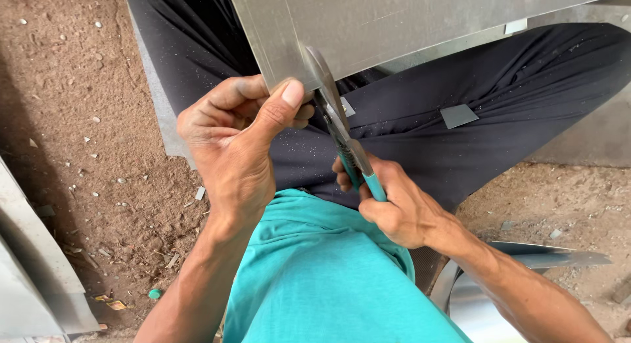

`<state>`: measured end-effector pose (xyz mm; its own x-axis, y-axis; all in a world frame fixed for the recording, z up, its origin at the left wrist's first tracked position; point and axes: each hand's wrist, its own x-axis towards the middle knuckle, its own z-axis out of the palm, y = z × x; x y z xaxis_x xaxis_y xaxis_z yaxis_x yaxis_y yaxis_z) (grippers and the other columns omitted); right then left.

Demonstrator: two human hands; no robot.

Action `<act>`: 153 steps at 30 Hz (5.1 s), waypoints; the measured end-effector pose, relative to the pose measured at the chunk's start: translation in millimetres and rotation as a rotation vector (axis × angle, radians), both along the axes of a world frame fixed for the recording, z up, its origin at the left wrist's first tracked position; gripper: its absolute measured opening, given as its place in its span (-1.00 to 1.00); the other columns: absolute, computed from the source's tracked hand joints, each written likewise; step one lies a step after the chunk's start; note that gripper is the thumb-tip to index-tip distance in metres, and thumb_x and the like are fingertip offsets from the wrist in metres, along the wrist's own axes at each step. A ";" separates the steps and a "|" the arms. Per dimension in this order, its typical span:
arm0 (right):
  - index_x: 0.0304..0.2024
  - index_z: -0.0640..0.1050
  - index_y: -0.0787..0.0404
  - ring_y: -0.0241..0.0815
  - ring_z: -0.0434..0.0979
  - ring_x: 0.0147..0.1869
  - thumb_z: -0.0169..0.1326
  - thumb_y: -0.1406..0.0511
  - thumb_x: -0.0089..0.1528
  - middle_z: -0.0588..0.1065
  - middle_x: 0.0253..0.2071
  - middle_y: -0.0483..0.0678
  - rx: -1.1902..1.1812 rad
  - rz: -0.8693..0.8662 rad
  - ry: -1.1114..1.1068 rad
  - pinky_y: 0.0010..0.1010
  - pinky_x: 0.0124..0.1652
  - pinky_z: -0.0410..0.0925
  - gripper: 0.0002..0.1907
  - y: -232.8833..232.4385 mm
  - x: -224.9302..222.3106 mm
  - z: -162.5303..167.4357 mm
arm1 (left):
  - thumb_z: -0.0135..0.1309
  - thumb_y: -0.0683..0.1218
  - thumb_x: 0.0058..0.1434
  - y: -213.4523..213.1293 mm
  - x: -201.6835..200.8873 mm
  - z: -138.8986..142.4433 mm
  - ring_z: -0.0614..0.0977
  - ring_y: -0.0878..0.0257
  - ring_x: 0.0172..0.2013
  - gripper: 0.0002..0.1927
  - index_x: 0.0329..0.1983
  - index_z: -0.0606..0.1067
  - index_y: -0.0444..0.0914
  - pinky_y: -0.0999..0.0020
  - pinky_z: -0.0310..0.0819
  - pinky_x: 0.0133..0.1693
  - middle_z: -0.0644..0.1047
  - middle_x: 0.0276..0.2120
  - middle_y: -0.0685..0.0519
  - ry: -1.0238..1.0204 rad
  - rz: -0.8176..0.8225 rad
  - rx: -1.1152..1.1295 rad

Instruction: The person sits on the ground and uses tin snips to cut small rectangular pieces from a large metal sheet. The person repeatedly repositions the sheet and cuts along its edges, dropping the cut pieces onto the ground.

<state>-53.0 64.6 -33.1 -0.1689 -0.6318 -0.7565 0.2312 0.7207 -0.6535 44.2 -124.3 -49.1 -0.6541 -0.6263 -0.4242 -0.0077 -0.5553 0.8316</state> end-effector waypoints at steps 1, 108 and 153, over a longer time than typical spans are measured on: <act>-0.07 0.45 0.30 -0.15 0.44 -0.24 -0.07 0.31 -0.12 0.48 -0.29 0.02 0.007 0.023 0.030 -0.31 -0.26 0.36 -0.48 0.4 -1.6 -0.1 | 0.29 -0.23 0.34 0.0 -0.7 0.9 0.72 0.25 -0.28 -0.86 -0.10 0.62 -0.41 0.36 0.71 -0.18 0.67 -0.25 -0.07 -0.004 0.002 0.002; -0.38 0.58 0.33 -0.26 0.52 -0.54 0.10 0.37 0.05 0.53 -0.58 -0.02 0.265 -0.689 0.442 -0.36 -0.47 0.39 -0.86 207.5 114.6 -43.3 | 0.22 -0.21 0.28 -46.0 -49.2 96.0 0.50 0.26 -0.44 -0.82 -0.35 0.42 -0.22 0.31 0.52 -0.35 0.38 -0.50 0.11 0.242 -0.188 0.168; 0.22 0.33 0.33 0.01 0.48 0.31 -0.11 0.31 -0.11 0.43 0.19 0.17 0.176 -0.083 0.092 -0.13 0.18 0.46 -0.23 93.6 35.2 56.3 | 0.25 -0.19 0.24 37.5 0.1 -10.1 0.73 0.21 -0.32 -0.69 0.00 0.52 -0.42 0.30 0.71 -0.21 0.65 -0.34 -0.04 0.211 -0.043 0.319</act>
